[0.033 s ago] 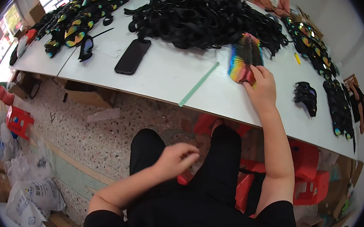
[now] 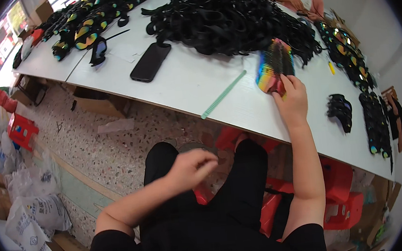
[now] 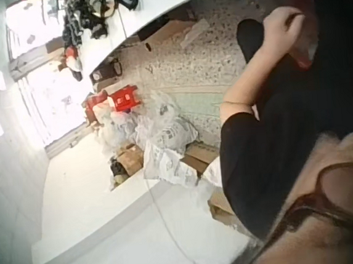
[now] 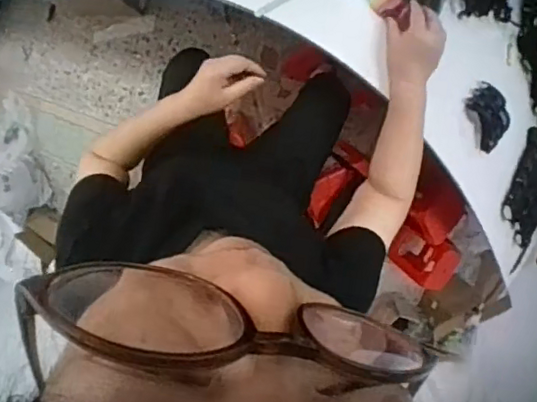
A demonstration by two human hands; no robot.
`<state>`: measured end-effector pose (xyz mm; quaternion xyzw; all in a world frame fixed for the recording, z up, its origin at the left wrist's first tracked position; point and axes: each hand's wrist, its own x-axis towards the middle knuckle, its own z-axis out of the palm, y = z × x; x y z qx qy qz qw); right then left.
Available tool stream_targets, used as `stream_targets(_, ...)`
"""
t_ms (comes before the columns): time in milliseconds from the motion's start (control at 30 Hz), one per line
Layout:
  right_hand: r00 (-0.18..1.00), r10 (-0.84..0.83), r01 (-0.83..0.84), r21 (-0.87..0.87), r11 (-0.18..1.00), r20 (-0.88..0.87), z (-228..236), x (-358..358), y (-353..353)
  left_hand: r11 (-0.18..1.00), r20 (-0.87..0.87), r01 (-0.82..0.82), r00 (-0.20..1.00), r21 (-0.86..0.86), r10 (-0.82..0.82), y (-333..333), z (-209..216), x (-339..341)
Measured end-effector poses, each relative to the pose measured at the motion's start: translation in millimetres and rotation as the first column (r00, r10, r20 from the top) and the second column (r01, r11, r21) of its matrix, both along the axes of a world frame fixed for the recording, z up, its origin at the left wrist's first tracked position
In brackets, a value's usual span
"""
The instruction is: Manually attaching lenses and straps to goggle frames at a workshop table.
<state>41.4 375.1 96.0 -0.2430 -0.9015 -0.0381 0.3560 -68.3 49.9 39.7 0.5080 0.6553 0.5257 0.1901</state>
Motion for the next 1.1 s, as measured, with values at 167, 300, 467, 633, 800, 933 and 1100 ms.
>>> stream_targets(167, 0.998, -0.01, 0.012, 0.03, 0.999, -0.056, -9, 0, -2, 0.934, -0.254, -0.232, 0.919, 0.27, 0.301, 50, 50, -104)
stream_targets(300, 0.995, -0.002, 0.004, 0.011, 1.0, -0.1, -6, -3, -5, 0.87, -0.53, -0.359, 0.691, 0.337, 0.491, 111, 59, -193)
stream_targets(467, 0.991, 0.034, -0.034, -0.001, 0.999, -0.129, -6, -4, -8, 0.864, -0.733, -0.478, 0.528, 0.161, 0.429, 164, 55, -238)
stream_targets(633, 0.986, 0.052, -0.049, 0.018, 0.999, -0.16, -7, -1, -3, 0.87, -0.752, -0.344, 0.449, 0.354, 0.483, 174, 71, -236)
stream_targets(800, 0.978, 0.076, -0.071, 0.03, 0.997, -0.194, -8, -2, -1, 0.765, -0.549, -0.26, 0.565, 0.59, 0.616, 150, 114, -186)
stream_targets(933, 0.962, 0.104, -0.098, 0.037, 0.994, -0.251, -7, 2, -2, 0.897, 0.368, -0.201, 0.929, 0.393, 0.046, 124, 122, -164)
stream_targets(1100, 0.93, 0.147, -0.104, 0.143, 0.984, -0.337, 1, 7, -14, 0.943, 0.751, -0.017, 0.61, 0.332, -0.254, 77, 120, -129)
